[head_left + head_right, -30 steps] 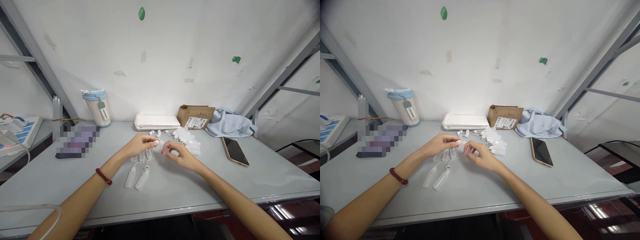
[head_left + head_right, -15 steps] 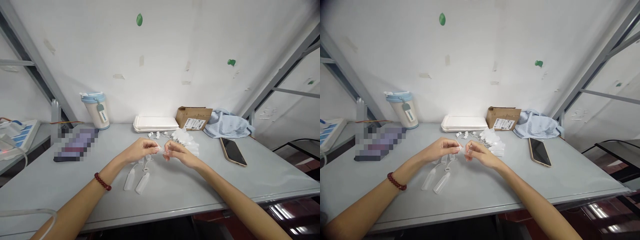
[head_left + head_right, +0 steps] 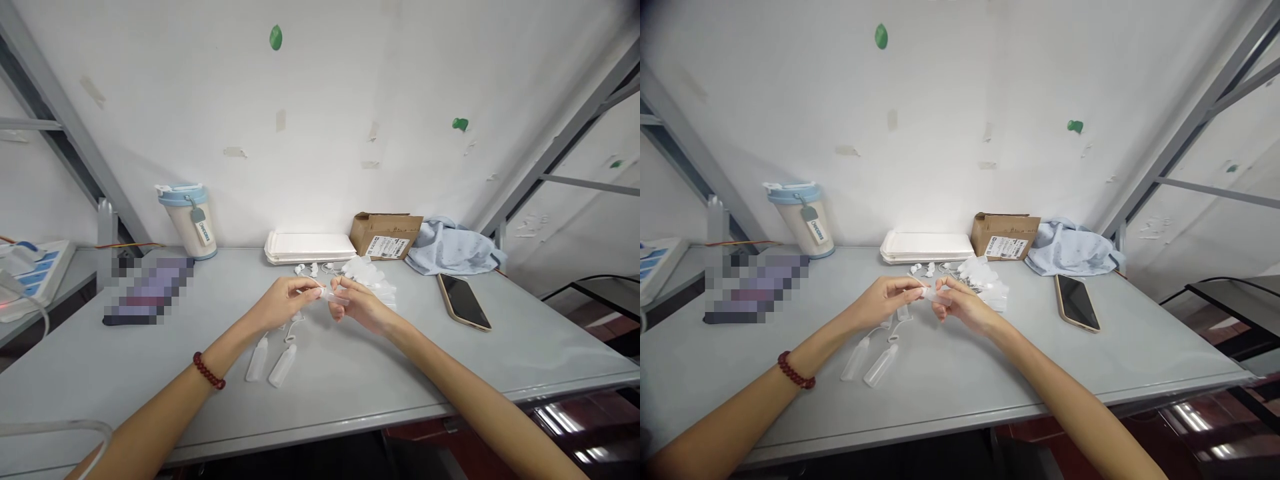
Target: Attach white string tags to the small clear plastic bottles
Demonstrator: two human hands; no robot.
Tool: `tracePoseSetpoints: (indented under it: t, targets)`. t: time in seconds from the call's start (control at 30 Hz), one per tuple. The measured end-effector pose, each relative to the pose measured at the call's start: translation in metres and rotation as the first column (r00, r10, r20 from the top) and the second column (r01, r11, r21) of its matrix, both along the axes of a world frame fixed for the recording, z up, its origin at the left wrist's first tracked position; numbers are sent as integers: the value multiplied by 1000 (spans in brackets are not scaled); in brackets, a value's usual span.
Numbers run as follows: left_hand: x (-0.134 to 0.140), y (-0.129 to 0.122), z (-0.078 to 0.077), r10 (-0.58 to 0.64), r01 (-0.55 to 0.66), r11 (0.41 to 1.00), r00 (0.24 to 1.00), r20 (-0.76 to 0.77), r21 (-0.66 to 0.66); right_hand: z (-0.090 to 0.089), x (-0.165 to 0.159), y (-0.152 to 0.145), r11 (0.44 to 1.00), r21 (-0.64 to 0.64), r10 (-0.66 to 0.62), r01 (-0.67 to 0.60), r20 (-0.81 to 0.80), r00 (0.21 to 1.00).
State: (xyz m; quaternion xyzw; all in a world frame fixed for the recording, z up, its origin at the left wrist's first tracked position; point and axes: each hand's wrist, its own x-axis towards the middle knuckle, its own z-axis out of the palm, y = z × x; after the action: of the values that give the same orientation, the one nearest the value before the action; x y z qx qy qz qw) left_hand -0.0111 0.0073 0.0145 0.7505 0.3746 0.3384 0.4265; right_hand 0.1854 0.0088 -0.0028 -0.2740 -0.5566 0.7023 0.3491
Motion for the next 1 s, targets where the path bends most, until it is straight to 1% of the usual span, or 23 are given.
tracePoseSetpoints:
  t: [0.13, 0.2, 0.27, 0.33, 0.47, 0.53, 0.6, 0.67, 0.77, 0.87, 1.0]
  targets:
    - [1, 1, -4, 42, -44, 995, 999, -23, -86, 1, 1, 0, 1000, 16, 14, -14, -19, 1000]
    - [1, 1, -5, 31, -36, 993, 999, -43, -114, 0, 2, 0, 1000, 23, 17, -17, -22, 1000]
    - [1, 0, -4, 8, -14, 994, 998, -60, -109, 0, 3, -1, 1000, 16, 18, -18, -18, 1000]
    - [2, -2, -2, 1, -6, 998, 997, -73, -66, 0, 3, 0, 1000, 4, 18, -18, -17, 1000]
    - [4, -4, -2, 41, -34, 995, 996, -80, 94, 0, 3, 0, 999, -38, 12, -13, -17, 1000]
    - [5, -4, -3, 55, -46, 991, 996, -72, 129, 1, 2, 1, 999, -52, 7, -8, -19, 1000]
    - [6, -5, -3, 41, -35, 995, 998, -57, 95, 1, 2, 1, 999, -52, 4, -5, -16, 1000]
    - [6, -5, -2, 19, -18, 1000, 999, -49, 25, 2, 2, 1, 999, -45, 3, -4, -13, 1000]
    - [5, -5, -3, -11, 8, 999, 998, -69, -47, 3, 3, 0, 999, -34, 10, -10, 5, 1000]
    - [4, -4, -4, -35, 29, 997, 996, -77, -69, 4, 3, -1, 998, -36, 46, -45, 27, 999]
    - [4, -6, -5, -20, 14, 997, 998, -63, -81, 3, 4, 0, 998, -43, 56, -55, 20, 998]
